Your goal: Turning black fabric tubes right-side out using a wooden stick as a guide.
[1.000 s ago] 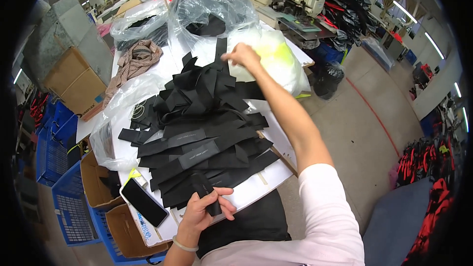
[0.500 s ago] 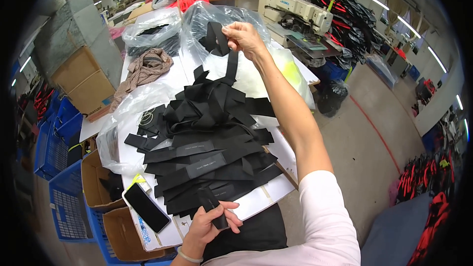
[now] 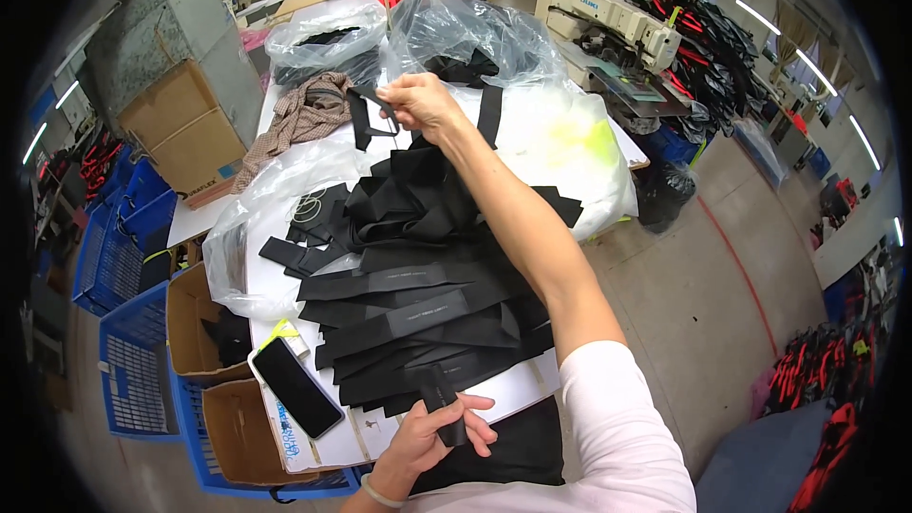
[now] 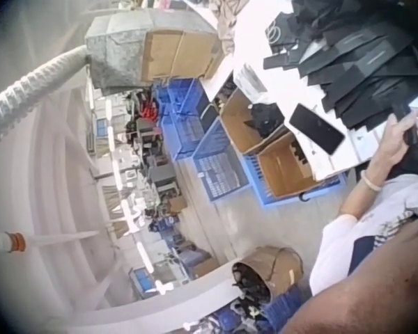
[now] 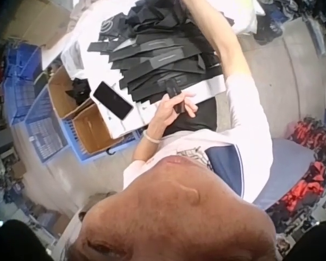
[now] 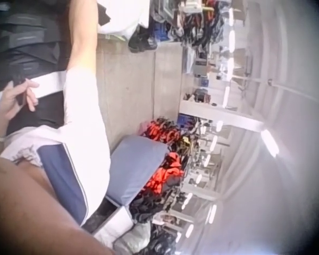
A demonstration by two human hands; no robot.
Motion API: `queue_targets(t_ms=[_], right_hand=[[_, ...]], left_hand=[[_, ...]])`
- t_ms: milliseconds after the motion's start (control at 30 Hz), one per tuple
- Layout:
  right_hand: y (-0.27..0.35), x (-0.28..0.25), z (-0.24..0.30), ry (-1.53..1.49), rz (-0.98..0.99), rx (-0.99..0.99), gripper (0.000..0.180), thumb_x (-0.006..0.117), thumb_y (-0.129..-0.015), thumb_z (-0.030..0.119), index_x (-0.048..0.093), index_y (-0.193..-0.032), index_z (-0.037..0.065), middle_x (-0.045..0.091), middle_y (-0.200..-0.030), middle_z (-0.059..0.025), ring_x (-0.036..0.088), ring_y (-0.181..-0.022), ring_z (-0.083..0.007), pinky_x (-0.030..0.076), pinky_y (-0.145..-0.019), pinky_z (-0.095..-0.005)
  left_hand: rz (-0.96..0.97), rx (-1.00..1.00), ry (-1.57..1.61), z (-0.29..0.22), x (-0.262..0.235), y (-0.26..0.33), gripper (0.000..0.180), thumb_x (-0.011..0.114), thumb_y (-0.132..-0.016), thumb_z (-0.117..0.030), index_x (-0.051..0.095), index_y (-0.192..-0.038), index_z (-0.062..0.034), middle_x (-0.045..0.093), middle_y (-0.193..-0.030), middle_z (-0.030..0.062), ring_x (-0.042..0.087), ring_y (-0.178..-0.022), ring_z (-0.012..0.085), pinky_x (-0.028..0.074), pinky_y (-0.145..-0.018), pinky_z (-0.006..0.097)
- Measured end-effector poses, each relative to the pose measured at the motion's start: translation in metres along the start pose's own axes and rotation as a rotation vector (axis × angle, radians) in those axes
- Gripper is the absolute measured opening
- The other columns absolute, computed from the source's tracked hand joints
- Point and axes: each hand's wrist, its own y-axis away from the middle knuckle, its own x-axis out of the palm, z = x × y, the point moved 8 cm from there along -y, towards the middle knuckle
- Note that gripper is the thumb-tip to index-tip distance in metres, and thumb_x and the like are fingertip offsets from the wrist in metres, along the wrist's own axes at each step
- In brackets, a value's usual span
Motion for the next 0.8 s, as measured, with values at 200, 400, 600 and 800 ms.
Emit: queue_targets(t_ms=[200,400,600,800], right_hand=[[-0.012,0.013,0.015,0.105,-0.163,-0.158,0.011,0.062,-0.087,0.011,0.058,-0.089,0.0,0.063,-0.068,-0.0092,0.047,-0.043,-0.0051,0.036,-0.041,-0.0182],[-0.038,0.017,0.014,0.186,-0.269,-0.244,0.023,0.061,-0.077,-0.001,0.059,-0.098,-0.008,0.063,-0.075,-0.0144,0.063,-0.053,-0.0169,0.049,-0.045,-0.0278],[-0.031,-0.008,0.014,1.068,-0.485,-0.381,0.038,0.066,-0.072,0.023,0.066,-0.105,0.004,0.065,-0.102,-0.0197,0.064,-0.09,-0.0373,0.05,-0.084,-0.0431],[0.05,-0.121,0.027,1.366,-0.966,0.056,0.025,0.064,-0.073,0.025,0.069,-0.086,0.004,0.068,-0.093,-0.0184,0.065,-0.088,-0.0373,0.05,-0.073,-0.0473]], left_hand=[[-0.012,0.084,-0.034,-0.011,-0.001,0.003,0.038,0.046,-0.095,-0.017,0.051,-0.115,0.0152,0.065,-0.087,0.0265,0.067,-0.073,0.0325,0.05,-0.078,0.039],[0.003,0.032,-0.021,-0.006,0.001,0.002,0.038,0.044,-0.097,-0.018,0.05,-0.118,0.0134,0.066,-0.091,0.0229,0.067,-0.075,0.0275,0.046,-0.084,0.036],[-0.001,0.023,0.015,-0.003,-0.002,0.005,0.038,0.043,-0.097,-0.019,0.05,-0.117,0.0132,0.065,-0.09,0.0245,0.067,-0.075,0.0295,0.049,-0.082,0.037],[-0.041,0.098,0.032,-0.014,-0.009,0.005,0.039,0.042,-0.098,-0.019,0.05,-0.117,0.0133,0.065,-0.09,0.0259,0.067,-0.075,0.0319,0.051,-0.08,0.039]])
